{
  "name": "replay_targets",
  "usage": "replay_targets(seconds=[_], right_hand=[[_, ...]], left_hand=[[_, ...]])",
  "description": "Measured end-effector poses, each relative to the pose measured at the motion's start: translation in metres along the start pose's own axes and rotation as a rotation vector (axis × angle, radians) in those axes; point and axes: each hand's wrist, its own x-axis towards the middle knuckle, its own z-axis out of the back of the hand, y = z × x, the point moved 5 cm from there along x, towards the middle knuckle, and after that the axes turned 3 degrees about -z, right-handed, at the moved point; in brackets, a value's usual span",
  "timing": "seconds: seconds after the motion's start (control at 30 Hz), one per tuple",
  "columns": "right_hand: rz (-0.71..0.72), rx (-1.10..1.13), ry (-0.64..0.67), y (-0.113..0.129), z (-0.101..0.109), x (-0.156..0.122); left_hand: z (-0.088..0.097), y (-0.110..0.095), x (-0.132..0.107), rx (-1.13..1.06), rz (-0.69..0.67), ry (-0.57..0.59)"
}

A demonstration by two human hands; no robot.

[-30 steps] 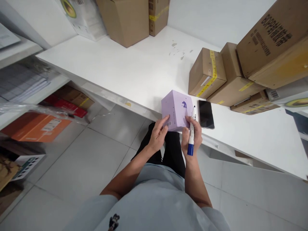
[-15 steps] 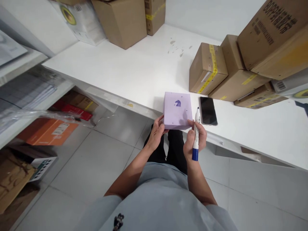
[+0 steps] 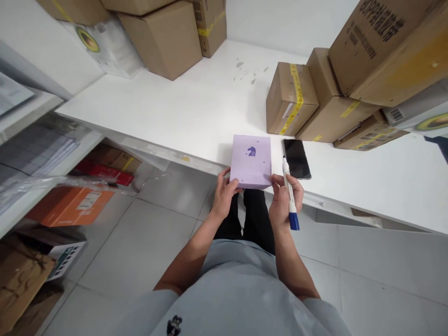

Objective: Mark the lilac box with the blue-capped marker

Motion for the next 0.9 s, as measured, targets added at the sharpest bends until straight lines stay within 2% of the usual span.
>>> replay_targets(seconds=[0.1,0.2,0.37,0.47,0.57,0.67,0.77,0.9], right_hand=[[-0.033,0.051,-0.026,0.0,0.002,0.003],[-0.032,-0.012,-0.015,-0.004,0.003,0.006],[-0.098,-0.192,0.118,-0.019,-0.003,0.003],[-0.116,-0.214,0.14,-0.022,-0.005,-0.001],[-0.057,-0.249,0.137,-0.015,-0.005,-0.002],[0.059,-0.286,0.084,-0.004,-0.003,0.004],[0.134,-0.275,0.022,-0.002,-0.001,0.016],[0.078,-0.154,-0.003,-0.019,-0.003,0.036]], left_hand=[[0.002,0.005,-0.001,-0.058,-0.008,-0.062],[0.004,0.011,-0.001,-0.154,-0.024,-0.062],[0.009,0.025,0.001,-0.264,-0.077,0.043],[0.012,0.035,0.001,-0.3,-0.065,0.129],[0.014,0.037,0.0,-0.245,-0.074,0.202],[0.013,0.027,0.002,-0.085,-0.17,0.237],[0.005,0.005,0.01,0.108,-0.359,0.282],[-0.004,-0.021,0.031,0.39,-0.595,0.253]])
